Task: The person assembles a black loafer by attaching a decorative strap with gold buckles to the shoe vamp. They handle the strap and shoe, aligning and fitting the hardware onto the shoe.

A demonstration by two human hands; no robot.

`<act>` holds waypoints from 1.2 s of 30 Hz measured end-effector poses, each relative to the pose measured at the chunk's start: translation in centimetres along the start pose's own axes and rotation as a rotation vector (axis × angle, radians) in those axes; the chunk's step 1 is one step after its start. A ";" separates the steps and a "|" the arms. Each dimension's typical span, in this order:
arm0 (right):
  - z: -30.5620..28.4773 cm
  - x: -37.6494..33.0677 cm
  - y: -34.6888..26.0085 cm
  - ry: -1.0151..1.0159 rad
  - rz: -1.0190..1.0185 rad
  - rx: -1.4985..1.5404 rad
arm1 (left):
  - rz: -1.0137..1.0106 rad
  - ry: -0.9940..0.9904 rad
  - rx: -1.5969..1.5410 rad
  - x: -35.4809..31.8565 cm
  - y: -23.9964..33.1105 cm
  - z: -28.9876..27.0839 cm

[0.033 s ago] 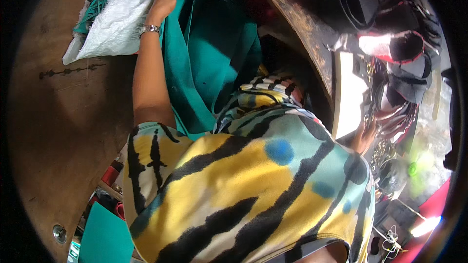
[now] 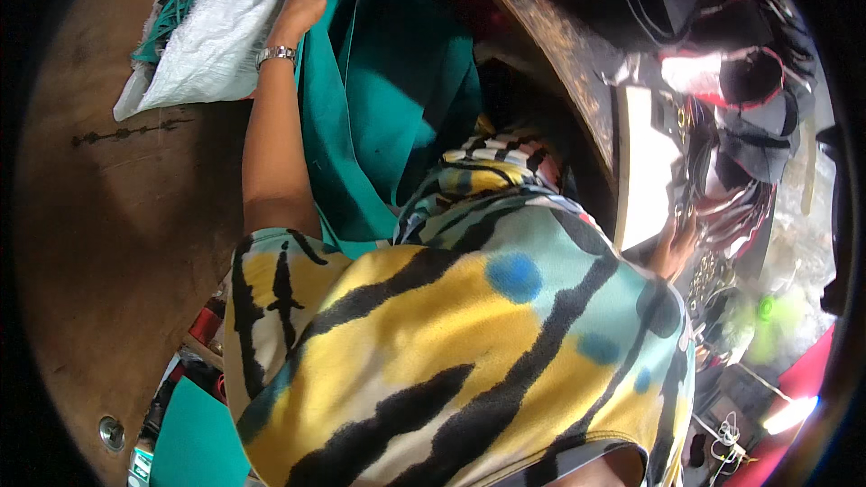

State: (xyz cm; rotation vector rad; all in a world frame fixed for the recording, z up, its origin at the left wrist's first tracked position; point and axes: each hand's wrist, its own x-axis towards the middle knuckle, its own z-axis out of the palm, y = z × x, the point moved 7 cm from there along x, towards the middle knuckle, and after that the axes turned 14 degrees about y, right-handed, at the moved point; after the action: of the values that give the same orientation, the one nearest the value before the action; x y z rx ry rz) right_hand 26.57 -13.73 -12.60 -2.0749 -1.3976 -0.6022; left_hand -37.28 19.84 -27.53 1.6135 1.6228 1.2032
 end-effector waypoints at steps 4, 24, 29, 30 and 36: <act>0.9 -0.1 0.0 0.023 0.027 0.043 | 0.225 0.059 0.190 -4.2 1.6 6.3; 0.7 -1.1 -1.7 0.161 0.093 0.214 | 0.164 -0.122 0.678 -14.7 2.8 17.7; -0.8 -2.0 -1.2 0.110 0.179 0.345 | 0.649 -0.326 0.244 -20.4 8.9 22.8; -1.7 -1.6 -1.4 0.089 0.182 0.338 | 0.587 -0.365 0.200 -21.1 9.2 23.2; -9.8 4.9 -8.8 0.123 -0.176 0.028 | 0.113 -0.631 0.383 -27.9 6.2 24.7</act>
State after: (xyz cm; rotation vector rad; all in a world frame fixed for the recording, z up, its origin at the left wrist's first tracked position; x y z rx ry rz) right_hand 19.59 -14.26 -0.45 -1.8723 -1.5177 -0.7645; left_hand -9.29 -2.75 -38.97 2.0689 1.3988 0.3550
